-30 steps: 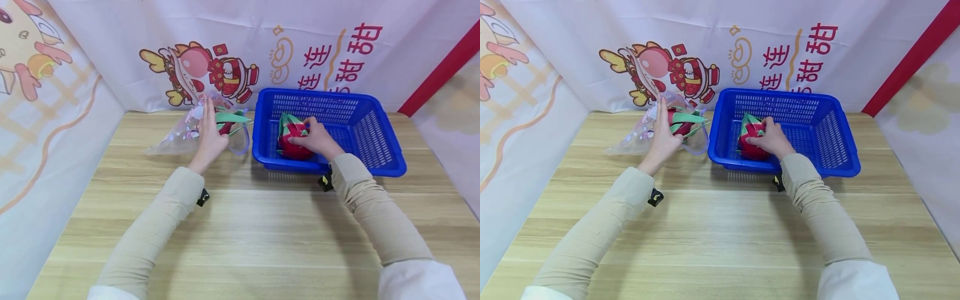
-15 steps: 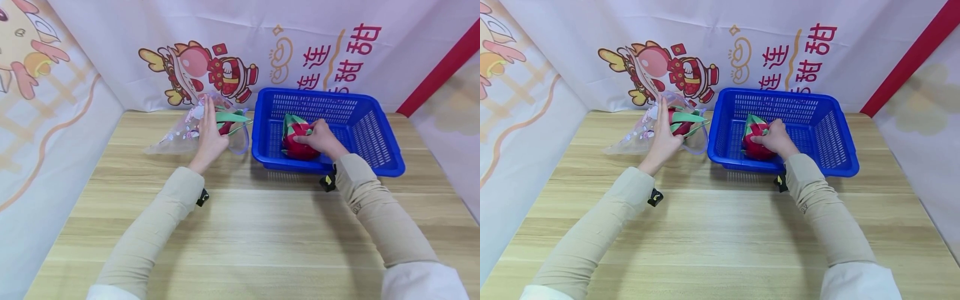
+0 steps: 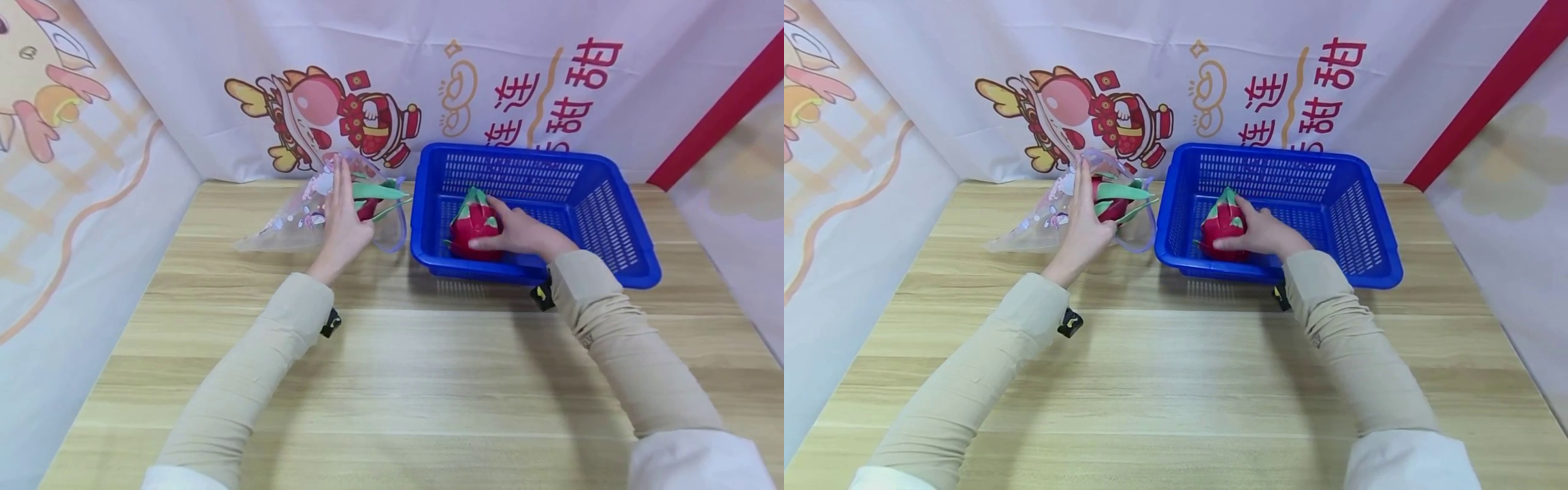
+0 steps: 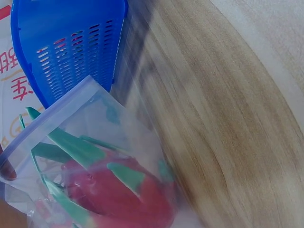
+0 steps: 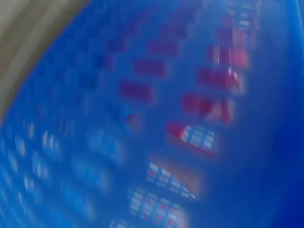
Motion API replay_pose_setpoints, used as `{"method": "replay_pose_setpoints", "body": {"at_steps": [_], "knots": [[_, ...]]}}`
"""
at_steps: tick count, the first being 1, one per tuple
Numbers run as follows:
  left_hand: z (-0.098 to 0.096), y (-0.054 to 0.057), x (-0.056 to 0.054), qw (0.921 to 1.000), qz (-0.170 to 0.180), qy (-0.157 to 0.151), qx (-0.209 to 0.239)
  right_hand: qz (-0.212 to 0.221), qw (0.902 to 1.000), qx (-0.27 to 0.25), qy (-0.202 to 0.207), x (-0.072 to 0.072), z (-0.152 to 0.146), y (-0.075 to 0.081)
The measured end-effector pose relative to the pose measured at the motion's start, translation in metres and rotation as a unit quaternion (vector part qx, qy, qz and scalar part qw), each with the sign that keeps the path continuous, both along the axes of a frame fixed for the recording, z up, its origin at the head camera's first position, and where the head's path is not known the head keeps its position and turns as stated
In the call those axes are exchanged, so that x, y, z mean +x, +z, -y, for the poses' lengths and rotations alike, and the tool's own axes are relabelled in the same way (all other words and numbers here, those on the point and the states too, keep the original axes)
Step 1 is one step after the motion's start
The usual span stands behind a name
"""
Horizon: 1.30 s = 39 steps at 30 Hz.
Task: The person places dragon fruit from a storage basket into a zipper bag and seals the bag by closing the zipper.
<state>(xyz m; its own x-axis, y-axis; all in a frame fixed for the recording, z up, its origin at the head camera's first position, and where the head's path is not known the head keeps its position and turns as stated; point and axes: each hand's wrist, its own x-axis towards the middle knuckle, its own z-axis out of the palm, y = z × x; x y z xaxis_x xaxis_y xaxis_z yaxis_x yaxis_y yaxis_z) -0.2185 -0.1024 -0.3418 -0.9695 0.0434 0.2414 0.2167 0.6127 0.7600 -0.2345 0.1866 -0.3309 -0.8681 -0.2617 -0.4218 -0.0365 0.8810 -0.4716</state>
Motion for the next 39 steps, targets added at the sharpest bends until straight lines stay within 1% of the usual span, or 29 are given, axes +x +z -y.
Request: {"method": "replay_pose_setpoints", "body": {"at_steps": [2, 5, 7, 9, 11, 16, 18, 20, 23, 26, 31, 34, 39], "knots": [[0.000, 0.000, 0.000, 1.0000, -0.001, -0.001, -0.001, 0.012, 0.9990, 0.009, 0.043, 0.000, -0.004, 0.002], [0.000, 0.000, 0.001, 1.0000, -0.002, -0.004, -0.006, 0.023, 0.9959, 0.016, 0.086, -0.002, -0.008, 0.005], [0.000, -0.001, 0.000, 0.9999, -0.002, -0.006, -0.008, 0.024, 0.9950, 0.008, 0.097, -0.003, -0.009, 0.005], [0.000, -0.001, 0.000, 1.0000, -0.001, -0.006, -0.008, 0.015, 0.9947, 0.007, 0.101, -0.004, -0.009, 0.004], [0.000, -0.001, 0.001, 1.0000, 0.000, -0.005, -0.009, 0.008, 0.9958, 0.009, 0.091, -0.004, -0.008, 0.003], [0.000, -0.002, 0.001, 0.9998, 0.003, -0.007, -0.018, -0.001, 0.9995, 0.019, 0.026, -0.001, -0.005, 0.002], [0.000, -0.003, 0.001, 0.9998, 0.004, -0.009, -0.019, -0.004, 0.9997, 0.023, 0.013, 0.000, -0.005, 0.002], [0.000, -0.003, 0.001, 0.9998, 0.004, -0.009, -0.017, -0.007, 0.9995, 0.025, 0.016, 0.000, -0.004, 0.002], [0.001, -0.002, 0.001, 0.9999, 0.005, -0.007, -0.014, -0.014, 0.9988, 0.033, 0.034, 0.001, -0.002, 0.003], [0.001, -0.002, 0.001, 0.9999, 0.005, -0.006, -0.013, -0.034, 0.9975, 0.047, 0.039, 0.002, 0.001, 0.003], [0.001, -0.002, 0.001, 0.9999, 0.006, -0.008, -0.013, -0.094, 0.9929, 0.073, 0.006, 0.006, 0.007, 0.003], [0.002, -0.002, 0.001, 0.9999, 0.005, -0.009, -0.013, -0.121, 0.9893, 0.081, -0.017, 0.007, 0.008, 0.001], [0.002, -0.002, 0.001, 0.9999, 0.003, -0.009, -0.013, -0.133, 0.9881, 0.067, -0.039, 0.005, 0.007, -0.007]]}}
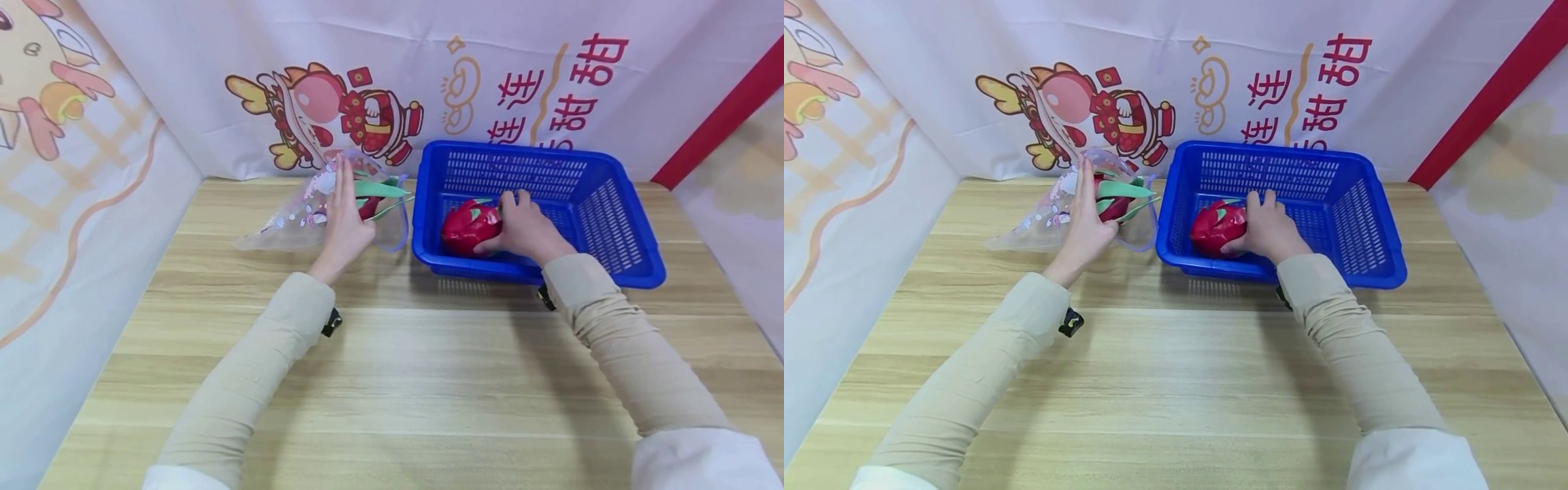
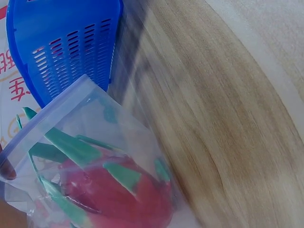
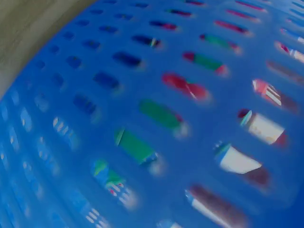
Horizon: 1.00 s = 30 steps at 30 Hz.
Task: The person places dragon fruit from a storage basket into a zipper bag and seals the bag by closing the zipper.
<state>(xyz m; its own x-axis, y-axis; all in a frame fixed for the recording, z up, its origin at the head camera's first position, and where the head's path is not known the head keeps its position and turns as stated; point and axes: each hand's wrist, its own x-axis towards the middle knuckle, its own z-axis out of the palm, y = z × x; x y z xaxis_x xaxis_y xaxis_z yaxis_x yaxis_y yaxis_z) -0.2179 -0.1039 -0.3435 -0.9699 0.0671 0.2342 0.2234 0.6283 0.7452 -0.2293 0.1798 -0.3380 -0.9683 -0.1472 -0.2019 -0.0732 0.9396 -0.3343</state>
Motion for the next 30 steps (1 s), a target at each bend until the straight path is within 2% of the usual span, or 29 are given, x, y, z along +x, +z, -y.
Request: {"method": "replay_pose_setpoints", "body": {"at_steps": [4, 8, 17, 25, 30], "knots": [[-0.001, -0.001, -0.001, 1.0000, 0.003, 0.002, 0.001, 0.009, 0.9998, -0.017, -0.005, -0.001, 0.000, -0.006], [-0.002, -0.001, -0.001, 1.0000, 0.005, 0.004, 0.001, 0.019, 0.9998, -0.005, -0.009, -0.002, -0.003, -0.009], [-0.002, 0.000, -0.001, 1.0000, 0.005, 0.004, -0.001, 0.058, 0.9973, 0.011, 0.043, -0.011, -0.018, -0.011], [-0.001, -0.001, -0.002, 1.0000, 0.005, 0.004, 0.002, 0.062, 0.9955, 0.049, 0.054, -0.014, -0.021, -0.015], [0.000, -0.001, -0.001, 1.0000, 0.006, 0.004, 0.002, 0.041, 0.9981, 0.032, 0.033, -0.011, -0.017, -0.018]]}}
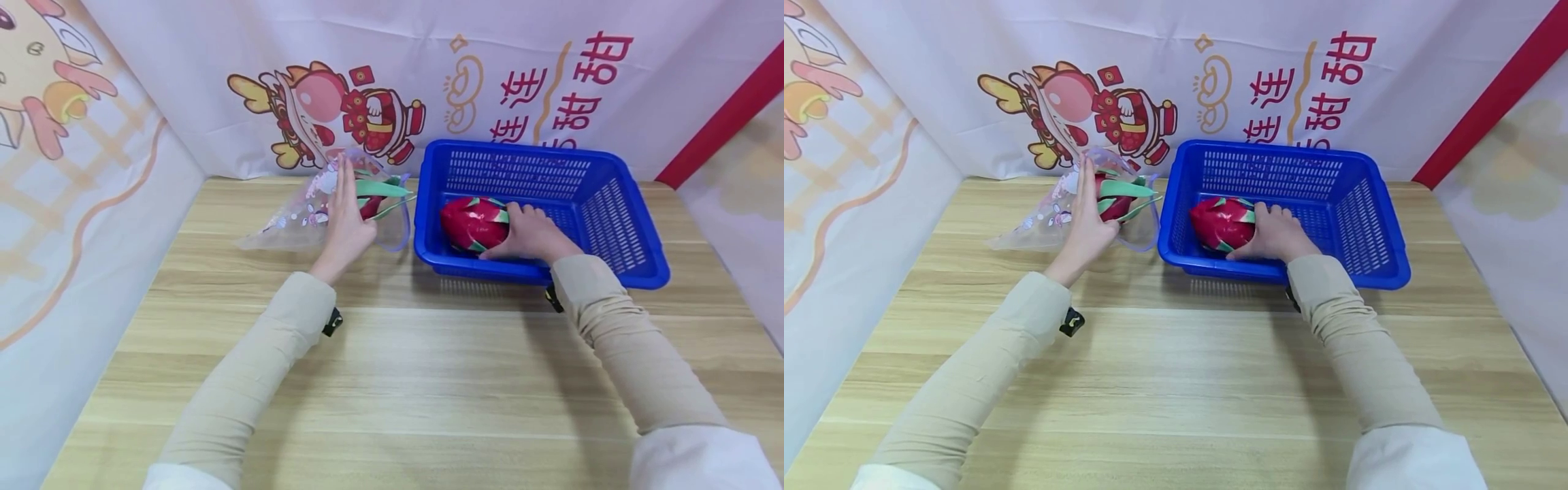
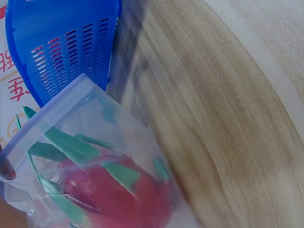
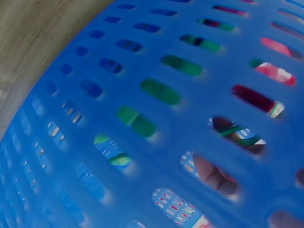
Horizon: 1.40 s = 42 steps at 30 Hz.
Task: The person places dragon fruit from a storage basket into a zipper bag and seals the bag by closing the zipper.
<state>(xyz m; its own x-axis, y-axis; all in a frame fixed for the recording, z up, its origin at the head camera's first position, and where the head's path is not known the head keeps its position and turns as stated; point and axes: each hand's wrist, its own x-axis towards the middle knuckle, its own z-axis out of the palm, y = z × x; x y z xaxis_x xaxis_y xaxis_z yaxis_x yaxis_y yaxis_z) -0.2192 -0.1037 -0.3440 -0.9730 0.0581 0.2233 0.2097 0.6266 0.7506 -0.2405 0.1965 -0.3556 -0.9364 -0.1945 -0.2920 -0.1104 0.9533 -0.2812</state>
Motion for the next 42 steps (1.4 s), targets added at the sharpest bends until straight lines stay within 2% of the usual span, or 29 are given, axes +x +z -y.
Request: {"method": "replay_pose_setpoints", "body": {"at_steps": [3, 8, 15, 18, 22, 29, 37, 42], "knots": [[0.000, 0.000, 0.000, 1.0000, 0.004, 0.000, 0.001, 0.002, 0.9993, -0.034, -0.014, -0.001, 0.001, 0.000], [0.000, 0.000, 0.000, 1.0000, 0.002, -0.002, -0.001, 0.025, 0.9970, -0.073, -0.007, -0.003, 0.000, 0.000], [0.000, 0.001, 0.000, 1.0000, 0.001, -0.003, -0.002, 0.089, 0.9924, -0.085, 0.007, -0.003, -0.007, 0.000], [0.001, 0.001, 0.000, 1.0000, 0.003, -0.003, -0.003, 0.102, 0.9905, -0.092, 0.006, -0.003, -0.009, -0.001], [0.001, 0.001, 0.000, 1.0000, 0.001, -0.003, -0.002, 0.090, 0.9904, -0.105, 0.007, -0.005, -0.011, 0.000], [0.003, 0.002, 0.000, 1.0000, -0.001, -0.002, 0.004, 0.055, 0.9938, -0.096, -0.010, -0.005, -0.020, 0.004], [0.004, 0.003, 0.000, 1.0000, -0.008, -0.002, 0.002, 0.035, 0.9912, -0.126, -0.018, -0.004, -0.023, 0.004], [0.004, 0.001, 0.000, 0.9999, 0.006, -0.006, 0.006, -0.010, 0.9920, -0.121, -0.035, -0.001, -0.020, 0.011]]}}
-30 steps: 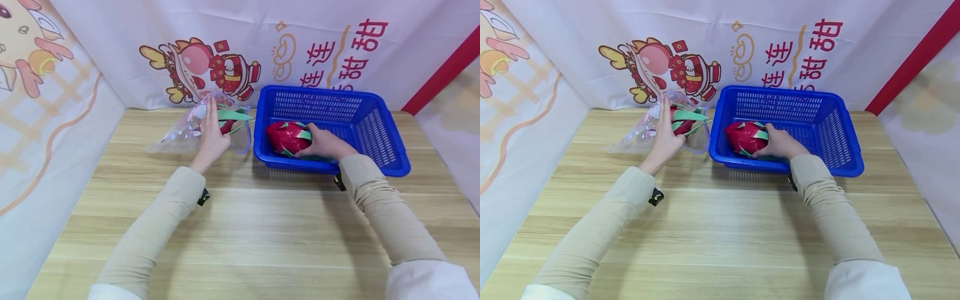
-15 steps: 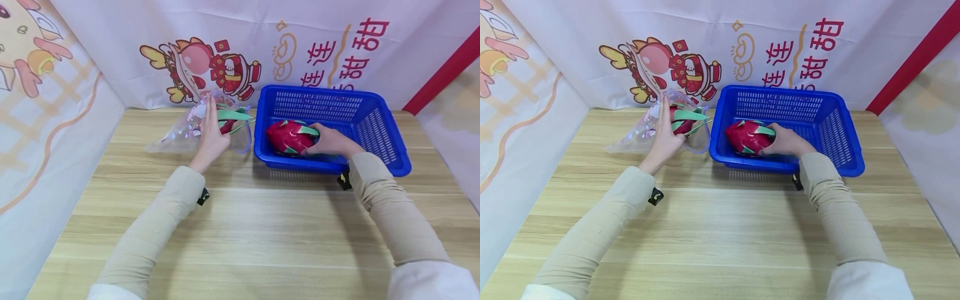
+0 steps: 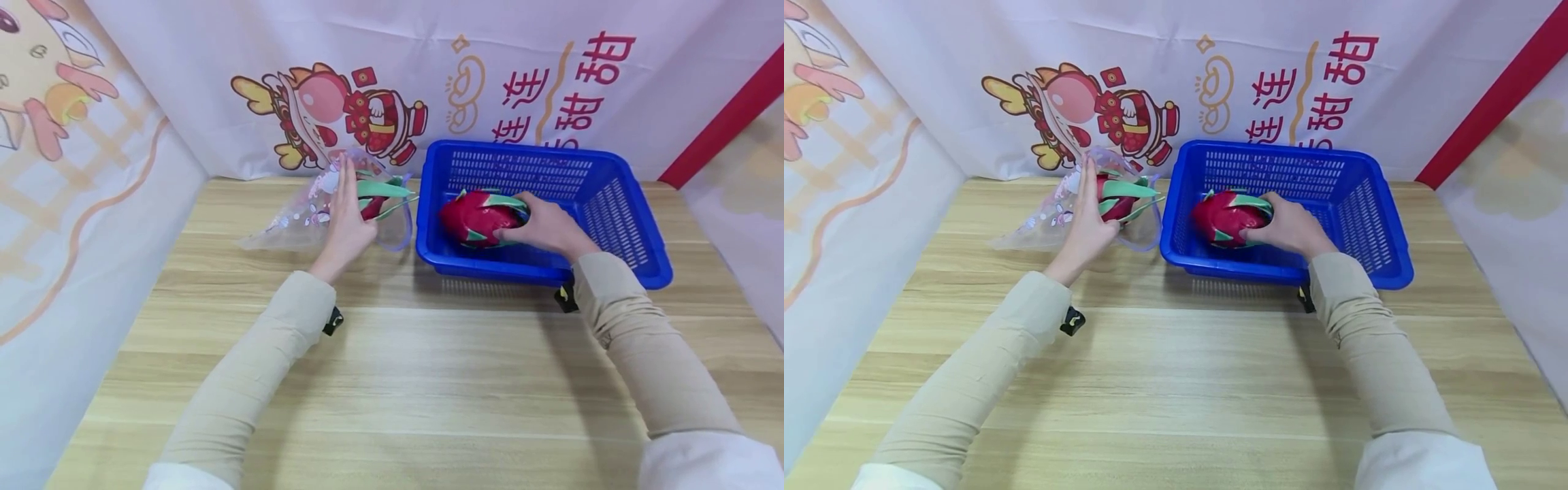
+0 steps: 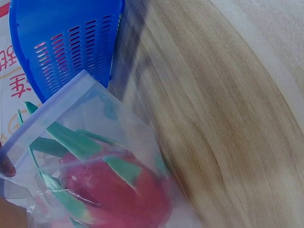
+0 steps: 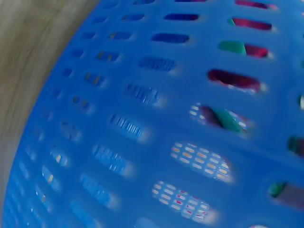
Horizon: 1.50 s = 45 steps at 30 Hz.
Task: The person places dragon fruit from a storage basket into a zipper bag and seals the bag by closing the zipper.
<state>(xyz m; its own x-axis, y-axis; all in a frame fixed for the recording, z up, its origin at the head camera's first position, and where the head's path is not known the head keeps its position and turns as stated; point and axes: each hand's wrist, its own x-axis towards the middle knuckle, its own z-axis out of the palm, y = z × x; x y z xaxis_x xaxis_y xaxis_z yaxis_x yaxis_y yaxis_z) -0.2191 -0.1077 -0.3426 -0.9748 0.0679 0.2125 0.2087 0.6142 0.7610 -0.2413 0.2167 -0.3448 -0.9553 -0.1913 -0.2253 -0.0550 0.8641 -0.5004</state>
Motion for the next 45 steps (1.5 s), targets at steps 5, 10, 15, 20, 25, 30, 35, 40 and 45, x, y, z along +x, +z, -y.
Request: {"method": "replay_pose_setpoints", "body": {"at_steps": [5, 10, 15, 20, 25, 30, 35, 40, 45], "knots": [[0.002, -0.001, 0.001, 0.9999, 0.015, -0.004, 0.007, -0.051, 0.9962, -0.053, -0.046, 0.003, 0.005, 0.016], [0.008, 0.001, 0.000, 0.9990, 0.031, -0.015, 0.029, -0.074, 0.9889, -0.117, -0.053, 0.007, 0.022, 0.040], [0.013, 0.004, 0.000, 0.9970, 0.047, -0.037, 0.050, -0.073, 0.9890, -0.129, -0.004, 0.013, 0.048, 0.057], [0.015, 0.005, 0.000, 0.9932, 0.067, -0.070, 0.064, -0.082, 0.9869, -0.130, 0.048, 0.014, 0.073, 0.056], [0.018, 0.005, -0.001, 0.9896, 0.061, -0.112, 0.067, -0.088, 0.9869, -0.115, 0.070, 0.012, 0.090, 0.055], [0.021, 0.008, 0.000, 0.9881, 0.070, -0.111, 0.080, -0.113, 0.9861, -0.082, 0.091, 0.011, 0.103, 0.053], [0.017, 0.013, 0.000, 0.9909, 0.053, -0.118, 0.037, -0.168, 0.9763, -0.040, 0.130, 0.013, 0.113, 0.049], [0.011, 0.021, 0.001, 0.9915, 0.055, -0.115, 0.024, -0.215, 0.9639, 0.016, 0.156, 0.016, 0.124, 0.046], [0.010, 0.026, 0.003, 0.9899, 0.089, -0.106, 0.033, -0.244, 0.9535, 0.052, 0.169, 0.019, 0.131, 0.043]]}}
